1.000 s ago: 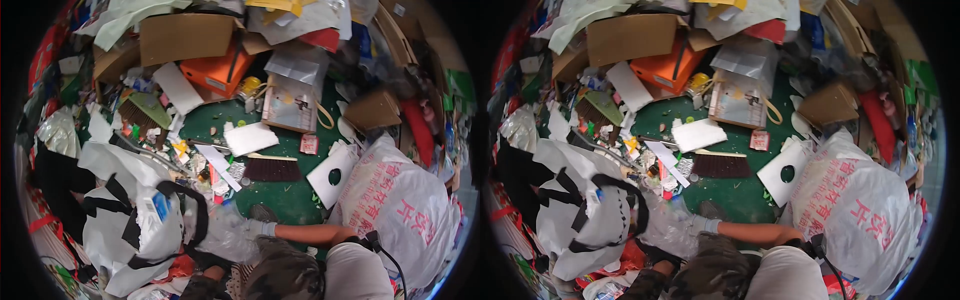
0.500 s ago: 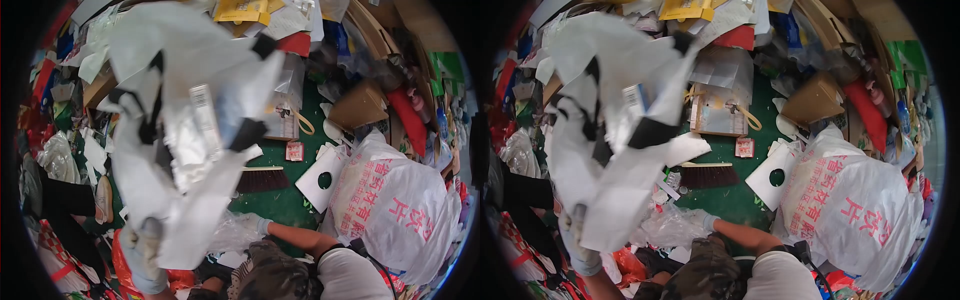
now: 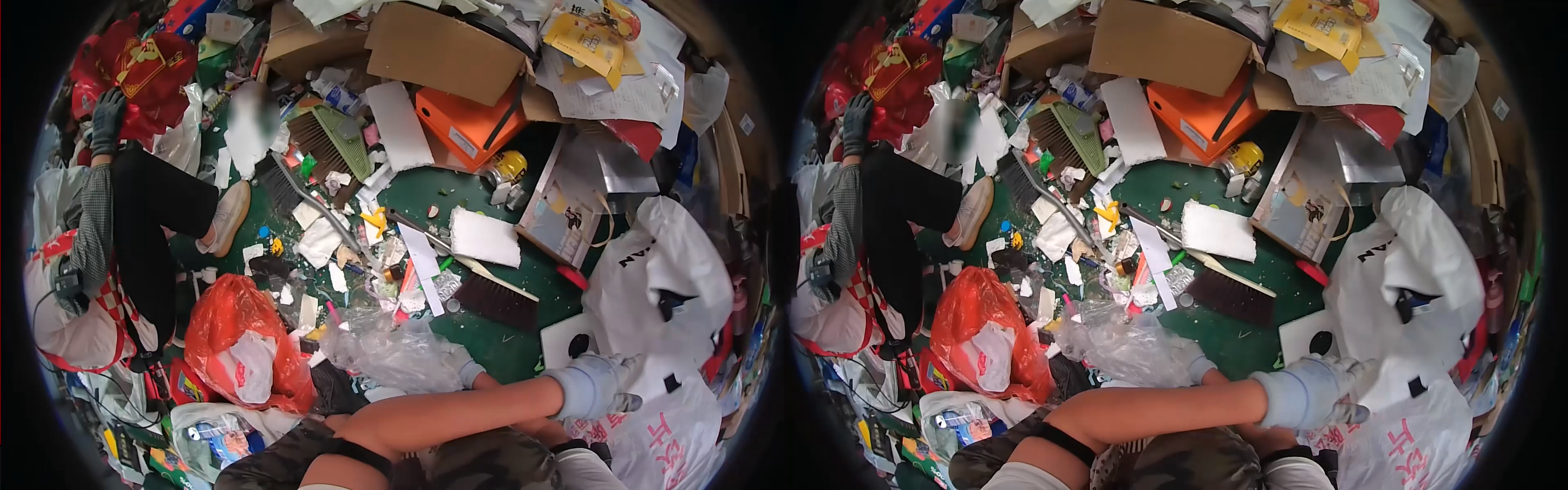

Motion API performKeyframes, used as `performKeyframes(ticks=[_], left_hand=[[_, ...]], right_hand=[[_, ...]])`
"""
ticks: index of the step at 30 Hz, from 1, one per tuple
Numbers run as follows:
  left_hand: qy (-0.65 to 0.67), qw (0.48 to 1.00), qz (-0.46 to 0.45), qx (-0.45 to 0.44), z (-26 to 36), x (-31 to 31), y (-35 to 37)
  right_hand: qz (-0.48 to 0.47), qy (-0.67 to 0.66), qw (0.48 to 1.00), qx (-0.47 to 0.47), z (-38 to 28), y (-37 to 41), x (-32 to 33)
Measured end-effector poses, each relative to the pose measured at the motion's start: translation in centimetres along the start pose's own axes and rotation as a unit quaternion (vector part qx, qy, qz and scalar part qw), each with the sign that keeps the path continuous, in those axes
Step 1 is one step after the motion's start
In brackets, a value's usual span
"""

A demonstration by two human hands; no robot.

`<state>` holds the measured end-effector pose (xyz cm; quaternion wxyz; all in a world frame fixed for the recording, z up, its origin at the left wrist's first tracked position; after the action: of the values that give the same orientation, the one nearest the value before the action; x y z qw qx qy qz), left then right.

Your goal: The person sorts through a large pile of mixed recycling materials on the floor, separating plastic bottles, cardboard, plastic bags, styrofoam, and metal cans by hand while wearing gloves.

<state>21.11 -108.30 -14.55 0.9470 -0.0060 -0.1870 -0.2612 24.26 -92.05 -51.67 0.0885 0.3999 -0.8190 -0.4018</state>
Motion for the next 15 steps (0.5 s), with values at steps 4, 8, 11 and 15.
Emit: performKeyframes(ticks=[4, 8, 11, 15], left_hand=[[0.05, 0.995, 0.061, 0.064, -6.0, 3.3, 4.4], [-0.277, 0.896, 0.273, 0.216, -13.0, 8.4, 14.4], [-0.289, 0.854, 0.175, 0.396, -17.1, 9.0, 20.7], [0.007, 0.911, 0.264, 0.315, -24.6, 3.0, 23.6]], right_hand=[[0.012, -0.023, 1.0, 0.008, -1.2, -0.6, 0.3], [0.008, -0.018, 0.999, 0.042, -5.3, -2.1, -0.1], [0.012, -0.036, 0.998, 0.058, -8.7, -3.5, -1.6], [0.017, -0.042, 0.995, 0.094, -13.5, -3.8, -3.6]])
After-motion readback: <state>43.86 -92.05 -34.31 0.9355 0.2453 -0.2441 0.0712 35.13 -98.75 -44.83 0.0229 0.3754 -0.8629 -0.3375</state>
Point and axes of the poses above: each hand's wrist, its own y-axis away from the middle knuckle, its own x-axis out of the back of the hand, z = x × y, the point moved 6 cm from there along -y, towards the middle knuckle, and after that the axes turned 12 degrees about -y, right-handed, at the moved point
